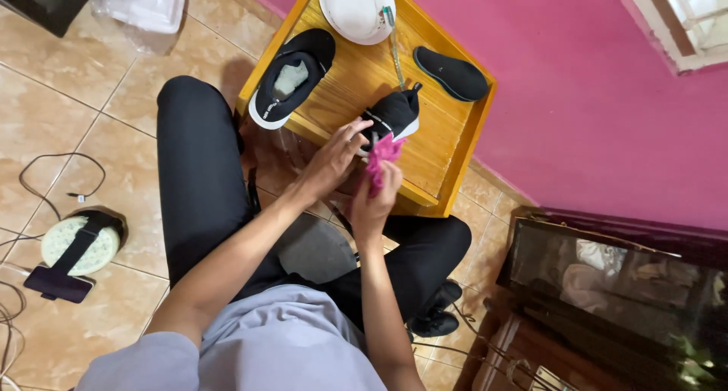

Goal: The person sits cross-legged on a chair and wipes a black sneaker with a pink cloth. They rotate the shoe to clean different sides, including the upper, sole, and heel, while a plate, toothbrush, and insole rest on a wooden tray nearby.

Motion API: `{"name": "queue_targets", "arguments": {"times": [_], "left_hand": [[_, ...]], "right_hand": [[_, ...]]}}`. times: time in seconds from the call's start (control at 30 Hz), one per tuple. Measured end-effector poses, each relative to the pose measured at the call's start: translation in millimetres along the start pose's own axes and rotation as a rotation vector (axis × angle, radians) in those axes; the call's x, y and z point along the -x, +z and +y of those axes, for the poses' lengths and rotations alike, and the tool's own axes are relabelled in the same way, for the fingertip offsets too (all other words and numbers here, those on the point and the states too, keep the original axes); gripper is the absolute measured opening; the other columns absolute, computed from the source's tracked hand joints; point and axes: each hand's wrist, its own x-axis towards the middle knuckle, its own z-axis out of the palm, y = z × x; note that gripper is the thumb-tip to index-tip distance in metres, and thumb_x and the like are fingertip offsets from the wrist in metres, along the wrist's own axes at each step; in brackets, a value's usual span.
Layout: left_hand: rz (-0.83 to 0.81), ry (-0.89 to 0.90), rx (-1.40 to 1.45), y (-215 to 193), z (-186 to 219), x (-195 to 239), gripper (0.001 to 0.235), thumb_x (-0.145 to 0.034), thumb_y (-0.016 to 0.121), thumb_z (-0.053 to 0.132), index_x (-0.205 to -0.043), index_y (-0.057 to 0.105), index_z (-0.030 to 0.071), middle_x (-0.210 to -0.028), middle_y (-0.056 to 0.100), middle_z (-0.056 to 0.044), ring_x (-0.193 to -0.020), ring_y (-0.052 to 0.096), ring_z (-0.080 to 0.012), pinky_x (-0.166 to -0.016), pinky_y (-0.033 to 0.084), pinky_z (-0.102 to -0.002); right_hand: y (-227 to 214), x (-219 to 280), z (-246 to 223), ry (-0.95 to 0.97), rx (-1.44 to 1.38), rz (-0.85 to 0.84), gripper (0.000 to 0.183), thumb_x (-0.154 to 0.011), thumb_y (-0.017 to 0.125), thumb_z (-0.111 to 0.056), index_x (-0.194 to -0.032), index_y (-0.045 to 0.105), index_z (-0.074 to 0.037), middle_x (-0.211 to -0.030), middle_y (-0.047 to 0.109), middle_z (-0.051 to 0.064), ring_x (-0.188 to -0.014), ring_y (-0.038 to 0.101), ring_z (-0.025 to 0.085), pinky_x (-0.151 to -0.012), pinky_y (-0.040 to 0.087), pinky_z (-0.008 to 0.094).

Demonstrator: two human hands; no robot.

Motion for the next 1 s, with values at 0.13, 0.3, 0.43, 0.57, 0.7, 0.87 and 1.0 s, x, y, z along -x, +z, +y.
{"name": "queue_targets", "arguments": {"times": [0.13,0.3,0.43,0.57,0.7,0.87,1.0], "left_hand": [[0.041,0.089,-0.053,1.2,-0.5,1.8,0.025,-0.093,0.059,-0.002,-0.116,0.053,0.006,-0.142,0.054,-0.015,-0.138,0.049,-0.0381,-0.11,0.048,-0.044],[-0.046,-0.016,0.132,-19.9,4.1,5.7,0.024,-0.099,0.05,-0.004,-0.122,0.05,0.001,-0.145,0.05,-0.02,-0.142,0.043,-0.0427,-0.111,0.048,-0.048],[-0.053,0.035,-0.014,-20.9,5.4,1.2,0.025,-0.098,0.053,-0.001,-0.123,0.051,0.004,-0.143,0.052,-0.017,-0.139,0.047,-0.0393,-0.106,0.051,-0.047],[-0.074,-0.057,0.04,-5.1,-3.2,3.5,0.026,-0.092,0.064,0.001,-0.114,0.052,0.009,-0.139,0.057,-0.011,-0.134,0.053,-0.0358,-0.105,0.052,-0.046],[-0.059,-0.136,0.07,-12.7,-4.7,-0.1,0.024,-0.094,0.069,0.009,-0.109,0.051,0.011,-0.134,0.062,-0.011,-0.129,0.058,-0.0346,-0.102,0.053,-0.046],[-0.075,-0.24,0.151,-21.6,-6.5,1.5,0.028,-0.092,0.071,0.01,-0.11,0.049,0.013,-0.131,0.063,-0.011,-0.124,0.06,-0.036,-0.098,0.054,-0.048],[-0.077,-0.286,0.165,-33.5,-5.4,-1.6,0.034,-0.089,0.07,0.008,-0.114,0.048,0.014,-0.136,0.06,-0.012,-0.125,0.059,-0.0386,-0.099,0.052,-0.05]], "right_hand": [[-5.8,-11.8,-8.3,-0.032,-0.037,0.042,0.016,-0.093,0.057,0.008,-0.104,0.063,-0.002,-0.096,0.057,0.01,-0.092,0.061,0.033,-0.091,0.048,0.043],[-0.4,-8.3,-45.3,-0.033,-0.045,0.022,0.019,-0.091,0.061,0.008,-0.107,0.065,-0.002,-0.096,0.059,0.008,-0.091,0.062,0.029,-0.089,0.05,0.039],[1.5,-17.3,-19.7,-0.046,-0.038,0.059,0.021,-0.087,0.061,0.01,-0.105,0.065,-0.001,-0.095,0.058,0.01,-0.09,0.062,0.031,-0.087,0.05,0.042],[1.5,-26.4,6.8,-0.112,-0.023,0.086,0.02,-0.086,0.062,0.01,-0.102,0.065,-0.002,-0.094,0.056,0.008,-0.088,0.059,0.028,-0.087,0.049,0.039],[4.5,-40.4,5.8,-0.186,-0.02,0.071,0.021,-0.083,0.063,0.011,-0.1,0.064,-0.001,-0.092,0.055,0.009,-0.085,0.058,0.029,-0.085,0.049,0.04],[12.8,-44.2,27.7,-0.204,-0.024,0.04,0.025,-0.081,0.067,0.009,-0.103,0.067,-0.002,-0.095,0.056,0.009,-0.088,0.057,0.029,-0.086,0.049,0.04],[17.9,-58.6,52.3,-0.15,-0.016,-0.02,0.026,-0.082,0.068,0.011,-0.105,0.066,-0.001,-0.096,0.055,0.009,-0.091,0.056,0.028,-0.086,0.048,0.042]]}}
